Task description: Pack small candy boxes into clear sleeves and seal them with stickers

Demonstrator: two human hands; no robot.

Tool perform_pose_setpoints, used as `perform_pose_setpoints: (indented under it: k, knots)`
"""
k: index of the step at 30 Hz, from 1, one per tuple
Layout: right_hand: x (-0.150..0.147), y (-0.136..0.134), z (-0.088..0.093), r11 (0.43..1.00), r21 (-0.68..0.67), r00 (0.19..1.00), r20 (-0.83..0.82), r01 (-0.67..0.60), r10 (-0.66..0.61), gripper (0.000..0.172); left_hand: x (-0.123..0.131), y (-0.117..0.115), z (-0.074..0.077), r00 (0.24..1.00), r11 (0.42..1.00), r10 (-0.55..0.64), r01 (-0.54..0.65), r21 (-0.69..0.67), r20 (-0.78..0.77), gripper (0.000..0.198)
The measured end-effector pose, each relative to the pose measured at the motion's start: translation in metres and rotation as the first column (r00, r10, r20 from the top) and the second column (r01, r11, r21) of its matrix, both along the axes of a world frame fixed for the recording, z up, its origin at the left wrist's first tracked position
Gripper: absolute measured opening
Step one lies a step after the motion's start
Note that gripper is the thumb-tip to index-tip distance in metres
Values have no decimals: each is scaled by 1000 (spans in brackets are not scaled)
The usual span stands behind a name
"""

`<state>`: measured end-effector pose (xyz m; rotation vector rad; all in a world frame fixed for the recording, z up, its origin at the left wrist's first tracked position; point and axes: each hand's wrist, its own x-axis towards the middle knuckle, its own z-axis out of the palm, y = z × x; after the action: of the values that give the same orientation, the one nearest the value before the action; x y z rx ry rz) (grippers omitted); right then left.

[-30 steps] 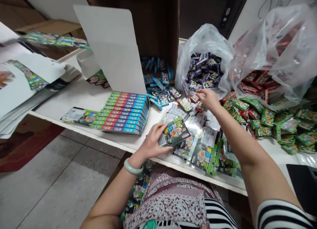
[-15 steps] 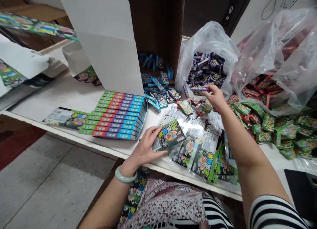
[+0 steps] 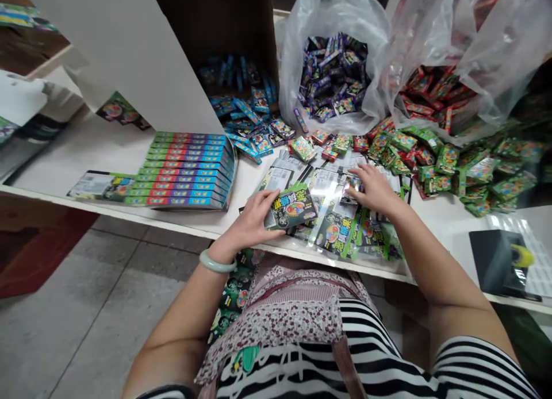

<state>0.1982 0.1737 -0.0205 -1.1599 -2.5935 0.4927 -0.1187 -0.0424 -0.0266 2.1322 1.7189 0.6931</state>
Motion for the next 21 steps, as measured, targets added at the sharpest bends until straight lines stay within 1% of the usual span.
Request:
perform_pose_setpoints:
  k: [1, 2, 3, 5, 7, 9, 11, 12, 14, 16, 18, 21]
  knots:
    - [1, -8, 1, 1000, -10, 998, 62, 9, -9, 65, 2, 0, 0, 1000, 1000, -6, 6, -1, 3, 103]
    - [3, -15, 2, 1000, -25, 994, 110, 12, -9, 73, 3, 1, -1, 1000, 1000, -12, 12, -2, 9, 103]
    - [5, -20, 5, 999, -39, 992, 128, 6, -1, 75, 4, 1, -1, 1000, 1000, -15, 15, -5, 17, 103]
    - [11, -27, 16, 997, -53, 997, 57, -52, 55, 70, 7, 0, 0, 999, 1000, -17, 18, -13, 39, 103]
    - [17, -34, 32, 983, -47, 981, -88, -177, 172, 67, 9, -1, 2, 998, 999, -23, 25, -23, 60, 102]
    - [18, -43, 50, 939, -41, 928, -175, -341, 329, 67, 11, -3, 3, 996, 999, -36, 39, -27, 76, 102]
    - [15, -52, 67, 874, -60, 869, -166, -481, 467, 66, 12, -4, 4, 994, 998, -62, 64, -16, 91, 102]
    - [12, -55, 73, 847, -72, 846, -140, -526, 514, 65, 12, -4, 4, 992, 997, -77, 78, -3, 98, 103]
    - [3, -59, 82, 821, -87, 825, -74, -564, 560, 64, 12, -3, 3, 988, 994, -113, 112, 20, 109, 103]
    - [-7, -60, 86, 823, -77, 825, -7, -563, 565, 62, 13, -3, 2, 982, 988, -152, 150, 28, 114, 104]
    - [-16, -59, 86, 830, -54, 828, 50, -556, 558, 62, 13, -2, 1, 976, 984, -179, 176, 32, 127, 105]
    - [-27, -59, 83, 813, -58, 809, 80, -580, 583, 66, 15, -1, 0, 970, 984, -179, 174, 48, 166, 105]
